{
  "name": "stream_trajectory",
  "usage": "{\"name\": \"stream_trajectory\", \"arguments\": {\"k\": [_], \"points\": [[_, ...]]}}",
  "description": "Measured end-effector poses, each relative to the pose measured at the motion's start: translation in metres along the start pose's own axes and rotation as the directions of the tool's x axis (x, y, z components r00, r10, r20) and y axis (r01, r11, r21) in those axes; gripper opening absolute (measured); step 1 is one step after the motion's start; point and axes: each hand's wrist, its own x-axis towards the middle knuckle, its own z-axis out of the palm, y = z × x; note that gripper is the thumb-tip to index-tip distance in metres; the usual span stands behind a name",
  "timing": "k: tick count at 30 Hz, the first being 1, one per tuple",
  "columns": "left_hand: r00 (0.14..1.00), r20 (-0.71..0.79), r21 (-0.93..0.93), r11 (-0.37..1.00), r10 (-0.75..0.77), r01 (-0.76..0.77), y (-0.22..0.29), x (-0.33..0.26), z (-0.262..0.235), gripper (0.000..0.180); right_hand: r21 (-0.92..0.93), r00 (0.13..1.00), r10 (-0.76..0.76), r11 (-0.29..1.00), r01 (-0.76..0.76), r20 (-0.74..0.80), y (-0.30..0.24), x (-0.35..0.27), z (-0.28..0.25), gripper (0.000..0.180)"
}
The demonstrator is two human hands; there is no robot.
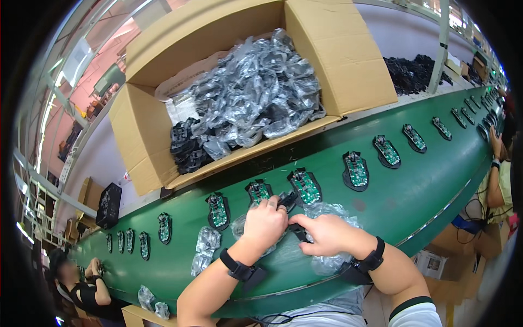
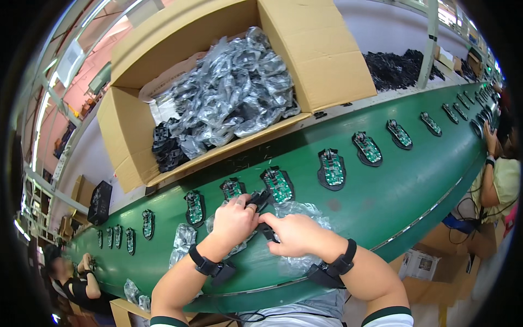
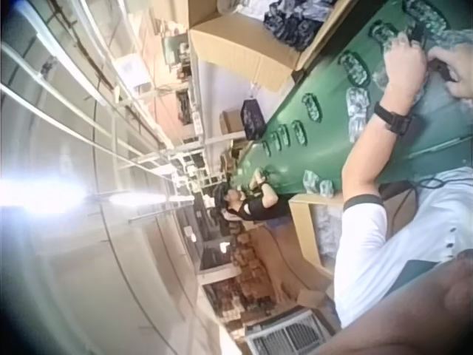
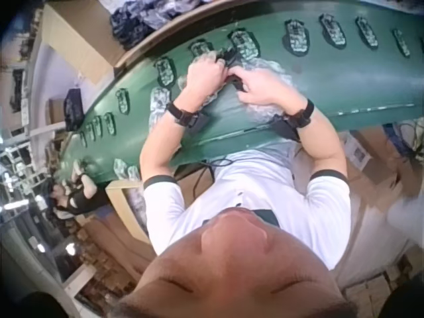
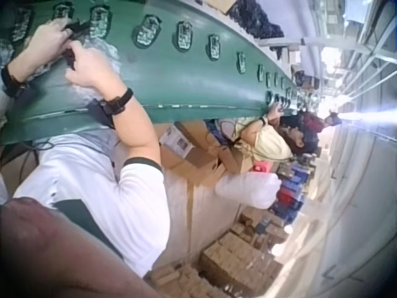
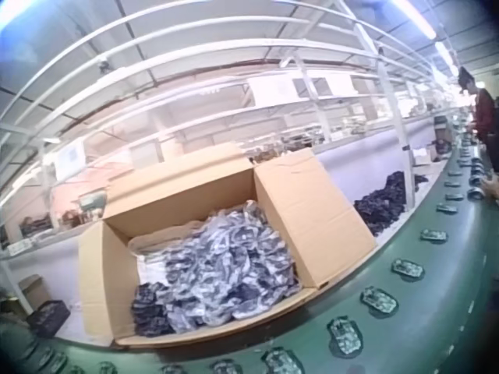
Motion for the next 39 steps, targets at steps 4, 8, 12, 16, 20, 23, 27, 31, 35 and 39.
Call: {"name": "stream_trajectory", "arguments": {"k": [4,8,12,16,20,23,27,31,35,39], "points": [[0.915,-0.34,-0.303,0.946,-0.217,0.111,0.012,-0.014,-0.015,0.02,0.163,0.965,0.057,0.987,-0.015,-0.257,0.012,0.002,0.008,0.059],[0.894,-0.352,-0.45,0.887,-0.278,0.099,0.022,-0.039,-0.027,0.02,0.368,0.959,0.2,0.923,-0.116,-0.2,-0.014,0.001,-0.001,0.069],[0.938,-0.326,-0.46,0.887,-0.12,-0.046,0.031,-0.043,-0.043,0.043,0.727,0.926,0.001,0.619,0.297,-0.378,0.005,0.009,0.037,0.076],[0.936,-0.316,-0.432,0.902,-0.153,0.002,0.02,-0.052,-0.043,0.044,0.785,0.944,-0.147,0.527,0.327,-0.295,0.004,0.005,0.033,0.091],[0.892,-0.405,-0.483,0.875,-0.199,-0.024,0.016,-0.051,-0.047,0.036,0.827,0.959,-0.136,0.485,0.285,-0.251,0.005,0.004,0.027,0.082],[0.842,-0.443,-0.599,0.8,-0.309,-0.022,0.003,-0.051,-0.052,0.031,0.759,0.949,-0.069,0.584,0.288,-0.307,0.005,0.003,0.026,0.07],[0.65,-0.711,-0.409,0.909,-0.267,-0.074,-0.033,-0.024,-0.093,0.022,0.523,0.916,-0.039,0.811,0.262,-0.398,0.01,0.009,0.036,0.041],[0.589,-0.687,-0.384,0.901,-0.426,0.204,-0.12,0.014,-0.107,0.023,0.468,0.947,-0.022,0.866,0.178,-0.32,0.006,0.008,0.034,0.029],[0.65,-0.414,-0.187,0.758,-0.637,0.624,-0.162,0.02,-0.093,0.057,0.393,0.947,-0.09,0.895,0.212,-0.307,0.004,0.01,0.035,0.025],[0.836,-0.482,-0.48,0.877,-0.263,-0.001,-0.078,0.012,-0.074,0.06,0.538,0.895,-0.053,0.783,0.312,-0.443,0.018,0.013,0.043,0.019]]}}
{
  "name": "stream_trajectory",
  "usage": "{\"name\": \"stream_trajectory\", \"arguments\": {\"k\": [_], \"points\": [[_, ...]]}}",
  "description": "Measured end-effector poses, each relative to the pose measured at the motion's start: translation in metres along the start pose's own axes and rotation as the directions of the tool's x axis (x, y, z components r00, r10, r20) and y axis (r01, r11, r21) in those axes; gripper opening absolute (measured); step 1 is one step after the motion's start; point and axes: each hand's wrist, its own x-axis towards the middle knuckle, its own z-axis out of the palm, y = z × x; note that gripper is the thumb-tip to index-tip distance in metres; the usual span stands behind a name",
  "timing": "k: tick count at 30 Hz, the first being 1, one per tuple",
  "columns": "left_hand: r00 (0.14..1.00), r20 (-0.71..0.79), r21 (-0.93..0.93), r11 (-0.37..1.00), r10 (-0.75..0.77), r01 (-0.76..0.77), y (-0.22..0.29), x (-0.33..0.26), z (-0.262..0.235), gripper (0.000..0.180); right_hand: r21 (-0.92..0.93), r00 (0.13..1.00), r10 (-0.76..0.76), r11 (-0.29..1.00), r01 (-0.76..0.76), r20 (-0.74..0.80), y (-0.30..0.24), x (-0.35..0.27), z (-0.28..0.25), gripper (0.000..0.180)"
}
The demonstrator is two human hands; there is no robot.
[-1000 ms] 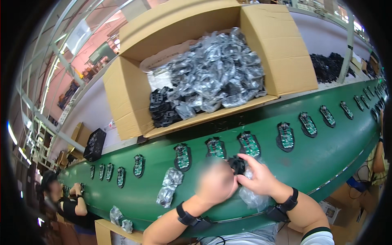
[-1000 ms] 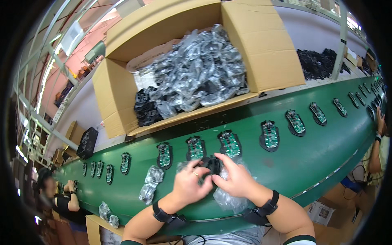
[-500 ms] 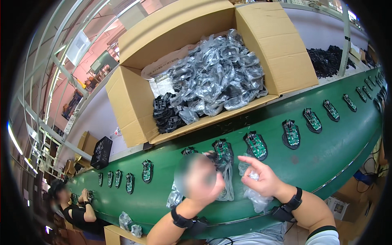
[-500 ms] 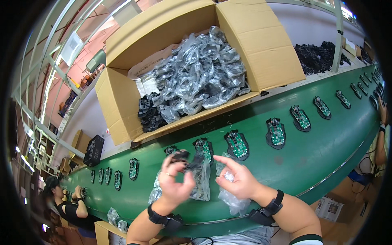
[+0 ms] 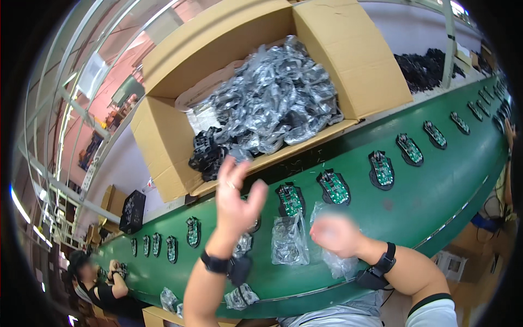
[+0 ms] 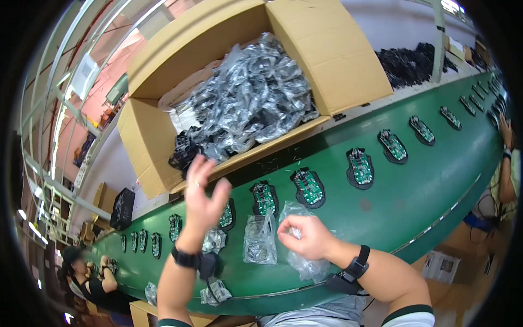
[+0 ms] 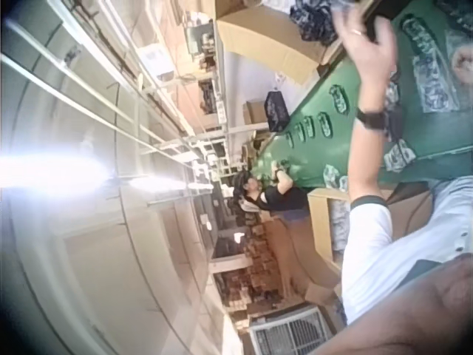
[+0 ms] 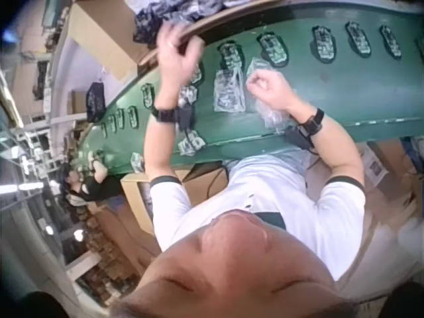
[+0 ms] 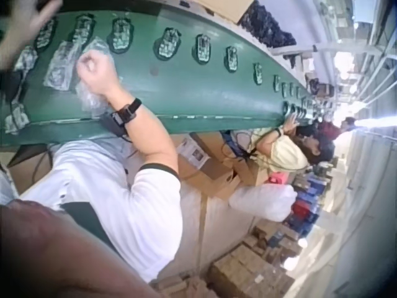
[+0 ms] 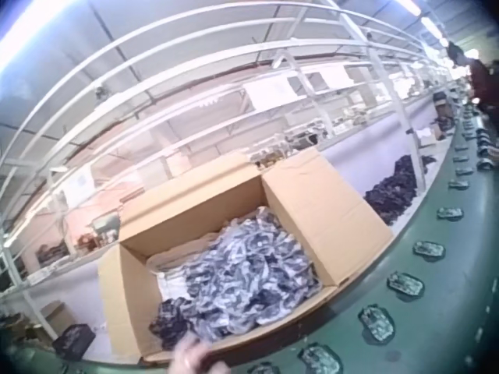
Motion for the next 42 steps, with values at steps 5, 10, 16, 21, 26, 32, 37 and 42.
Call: {"name": "stream_trajectory", "arguments": {"k": [5,10,16,21,26,32,37,42], "points": [[0.865,0.455,-0.171,0.974,0.214,-0.152,0.117,-0.071,0.03,0.122,0.577,0.981,0.131,0.817,-0.026,-0.141,0.01,0.002,-0.01,0.011],[0.95,0.249,-0.07,0.982,0.19,-0.178,0.152,-0.077,0.097,0.11,0.633,0.845,0.239,0.761,0.144,-0.479,-0.002,0.005,-0.002,0.027],[0.993,0.122,-0.467,0.882,-0.004,0.06,0.153,-0.042,0.12,0.073,0.984,0.993,-0.004,0.136,0.118,-0.118,-0.02,0.007,-0.052,0.049],[0.996,-0.084,-0.429,0.903,-0.016,-0.022,0.134,-0.036,0.123,0.062,0.977,0.994,0.038,0.191,0.093,-0.102,-0.045,0.006,-0.039,0.09],[0.989,-0.133,-0.325,0.946,-0.065,0.019,0.134,-0.029,0.125,0.067,0.747,0.957,-0.043,0.615,0.252,-0.288,-0.051,0.002,-0.029,0.081],[0.917,-0.055,-0.631,0.725,-0.395,0.274,0.159,-0.04,0.147,0.08,0.033,0.86,-0.272,0.948,0.316,-0.433,-0.052,-0.004,-0.029,0.075],[0.899,-0.066,-0.648,0.704,-0.433,0.291,0.163,-0.047,0.14,0.068,0.047,0.841,-0.32,0.925,0.377,-0.436,-0.062,-0.002,-0.019,0.059],[0.919,-0.057,-0.563,0.773,-0.391,0.294,0.15,-0.055,0.137,0.059,-0.111,0.837,-0.373,0.926,0.36,-0.401,-0.049,-0.006,-0.015,0.05]]}}
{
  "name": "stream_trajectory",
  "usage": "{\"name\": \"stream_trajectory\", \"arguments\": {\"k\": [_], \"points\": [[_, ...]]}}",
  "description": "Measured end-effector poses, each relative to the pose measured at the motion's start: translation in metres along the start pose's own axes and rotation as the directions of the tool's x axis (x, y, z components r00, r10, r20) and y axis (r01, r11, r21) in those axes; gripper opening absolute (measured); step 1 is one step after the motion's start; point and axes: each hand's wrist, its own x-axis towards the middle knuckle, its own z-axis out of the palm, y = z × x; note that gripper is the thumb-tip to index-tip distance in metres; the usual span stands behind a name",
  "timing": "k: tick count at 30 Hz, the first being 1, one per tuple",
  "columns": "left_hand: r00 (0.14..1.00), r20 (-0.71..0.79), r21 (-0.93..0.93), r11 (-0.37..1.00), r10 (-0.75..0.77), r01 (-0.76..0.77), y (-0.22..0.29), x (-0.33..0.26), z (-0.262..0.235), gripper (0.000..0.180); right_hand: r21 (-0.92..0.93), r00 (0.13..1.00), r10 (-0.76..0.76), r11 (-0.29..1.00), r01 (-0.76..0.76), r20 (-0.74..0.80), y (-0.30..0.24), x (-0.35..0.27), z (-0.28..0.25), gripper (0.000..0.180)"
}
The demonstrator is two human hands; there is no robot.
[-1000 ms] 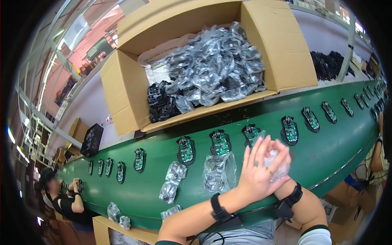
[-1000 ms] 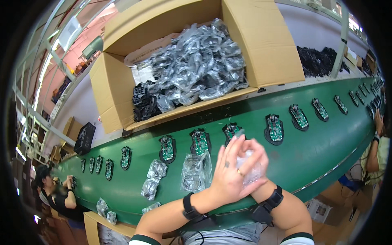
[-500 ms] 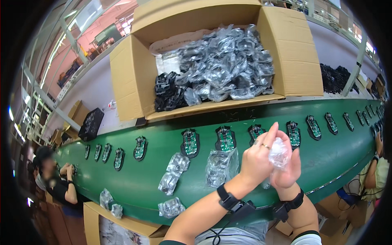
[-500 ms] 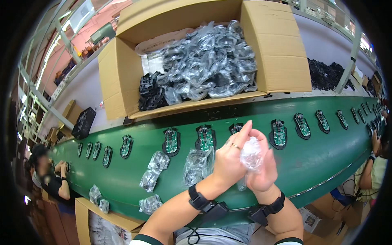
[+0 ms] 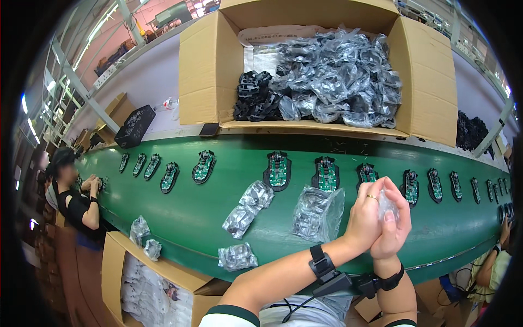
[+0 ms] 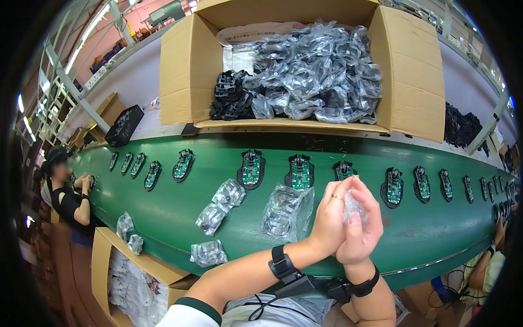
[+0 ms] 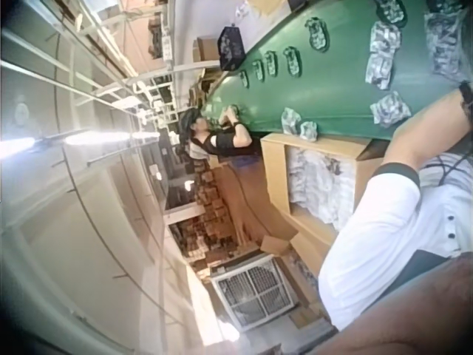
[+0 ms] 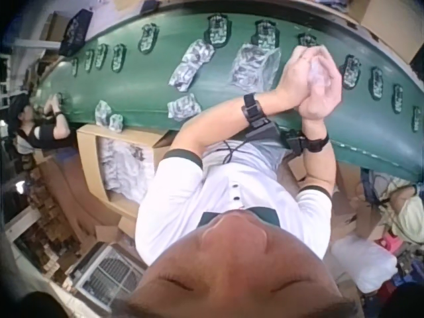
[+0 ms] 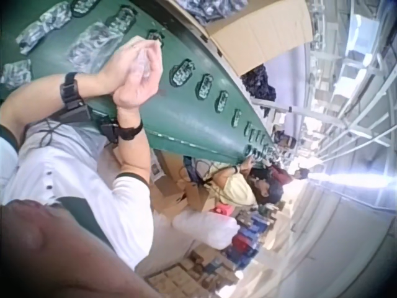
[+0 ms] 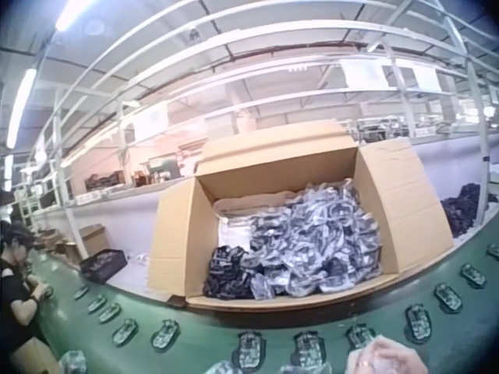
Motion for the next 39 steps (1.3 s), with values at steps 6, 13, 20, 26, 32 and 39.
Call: {"name": "stream_trajectory", "arguments": {"k": [6,13,20,26,32,39], "points": [[0.99,-0.093,0.082,0.992,0.101,-0.094,-0.003,0.015,-0.013,0.047,-0.642,0.967,-0.207,0.723,0.254,0.149,-0.007,0.002,-0.008,0.047],[0.852,0.183,-0.671,0.571,-0.49,0.473,0.019,0.03,-0.023,0.022,-0.525,0.84,-0.479,0.661,0.536,0.255,-0.008,0.01,0.005,0.064],[0.774,0.503,-0.594,0.497,-0.384,0.633,0.033,-0.011,-0.03,0.032,-0.182,0.851,-0.446,0.845,0.503,0.277,0.005,-0.003,-0.006,0.072],[0.708,0.6,-0.327,0.694,-0.372,0.642,0.024,-0.02,-0.054,0.037,-0.043,0.859,-0.392,0.903,0.428,0.328,-0.008,0.004,-0.001,0.037],[0.465,0.72,-0.416,0.216,-0.516,0.884,0.032,-0.038,-0.088,0.049,-0.106,0.924,-0.245,0.952,0.287,0.295,-0.022,0.006,0.006,0.017],[0.76,0.649,0.566,0.681,-0.021,-0.464,0.032,-0.045,-0.191,0.072,-0.018,0.971,0.237,0.971,-0.238,-0.034,0.009,0.029,-0.032,0.028]]}}
